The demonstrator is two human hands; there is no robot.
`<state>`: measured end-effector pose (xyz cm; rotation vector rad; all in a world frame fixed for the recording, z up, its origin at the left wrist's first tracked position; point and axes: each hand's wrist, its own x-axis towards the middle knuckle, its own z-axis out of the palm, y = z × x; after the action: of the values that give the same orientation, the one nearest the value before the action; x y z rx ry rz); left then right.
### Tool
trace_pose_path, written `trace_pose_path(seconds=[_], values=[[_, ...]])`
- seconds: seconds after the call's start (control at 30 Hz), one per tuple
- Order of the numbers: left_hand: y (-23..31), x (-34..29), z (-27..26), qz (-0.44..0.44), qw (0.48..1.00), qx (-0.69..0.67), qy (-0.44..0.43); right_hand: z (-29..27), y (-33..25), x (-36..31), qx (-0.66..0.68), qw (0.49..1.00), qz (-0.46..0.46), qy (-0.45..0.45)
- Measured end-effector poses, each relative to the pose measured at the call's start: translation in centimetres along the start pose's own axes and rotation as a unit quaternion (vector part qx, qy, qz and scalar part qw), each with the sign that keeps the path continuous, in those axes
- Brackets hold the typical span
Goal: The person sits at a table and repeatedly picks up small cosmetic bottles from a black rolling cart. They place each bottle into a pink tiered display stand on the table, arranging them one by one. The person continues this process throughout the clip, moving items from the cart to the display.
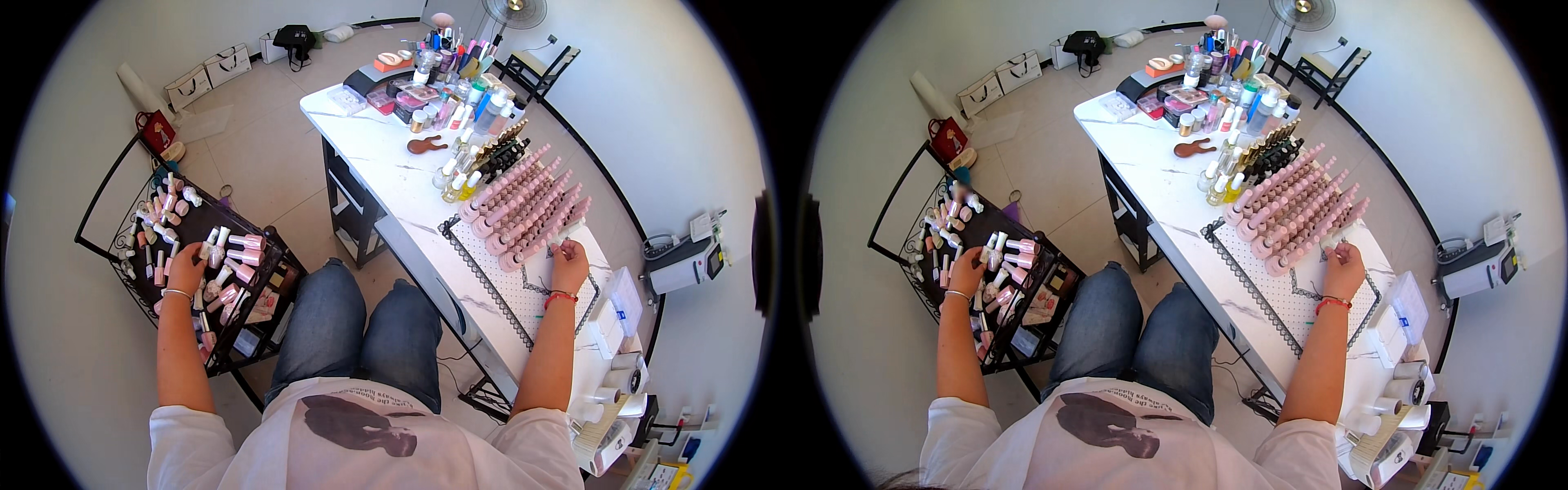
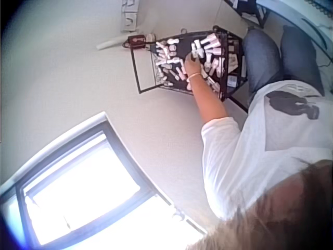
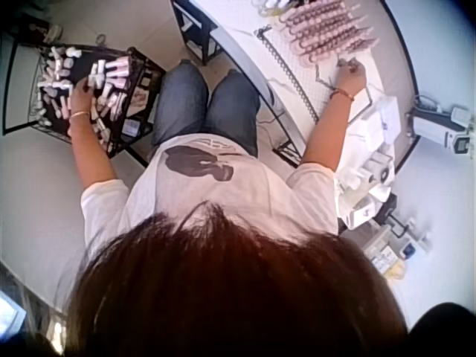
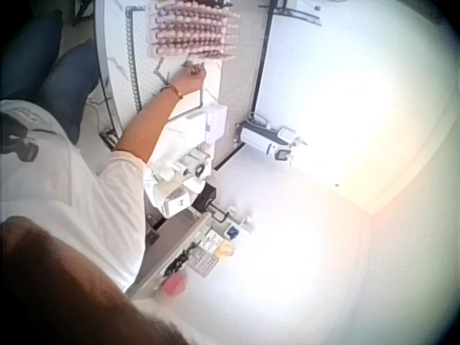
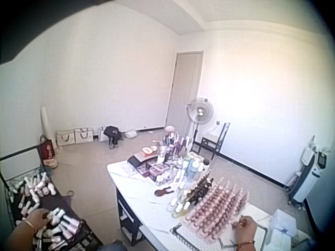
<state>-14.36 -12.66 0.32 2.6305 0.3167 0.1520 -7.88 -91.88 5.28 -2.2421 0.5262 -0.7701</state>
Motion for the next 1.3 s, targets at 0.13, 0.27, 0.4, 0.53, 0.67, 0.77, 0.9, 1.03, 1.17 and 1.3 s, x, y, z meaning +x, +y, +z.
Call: trace_pose_path(seconds=[0.13,0.27,0.4,0.53,0.67,0.77,0.9,1.03,1.17,1.3], values=[[-0.1,0.0,0.0,0.006,1.0,0.003,0.001,0.0,0.0,0.0,-0.002,1.0,0.002,0.001],[-0.1,-0.1,0.0,0.005,1.0,0.002,0.003,-0.1,-0.3,0.0,-0.026,1.0,0.006,-0.003],[0.6,0.2,-0.1,-0.029,0.999,-0.019,-0.016,-0.3,0.7,0.3,-0.019,1.0,0.012,-0.005],[0.0,0.0,-0.1,-0.007,1.0,-0.014,-0.003,0.0,-0.1,0.0,0.013,1.0,0.019,-0.004],[-0.5,0.0,0.1,0.002,1.0,-0.011,0.003,0.1,-0.1,0.1,0.027,0.999,0.021,-0.012],[0.3,0.0,-0.1,-0.008,1.0,-0.015,0.0,0.0,-0.3,-0.1,0.027,0.999,0.024,-0.008],[-0.2,-0.1,-0.1,-0.002,1.0,-0.02,0.014,0.2,-0.5,0.0,0.03,0.999,0.023,-0.01],[0.4,0.0,0.0,-0.005,1.0,-0.024,0.009,0.0,0.2,0.2,0.028,0.999,0.027,-0.013],[0.1,0.0,0.2,-0.012,1.0,-0.018,0.019,0.3,0.1,0.2,0.021,0.999,0.024,-0.018],[0.9,-0.2,0.3,-0.002,0.999,0.019,0.042,0.1,0.3,0.1,0.006,1.0,0.008,-0.018]])
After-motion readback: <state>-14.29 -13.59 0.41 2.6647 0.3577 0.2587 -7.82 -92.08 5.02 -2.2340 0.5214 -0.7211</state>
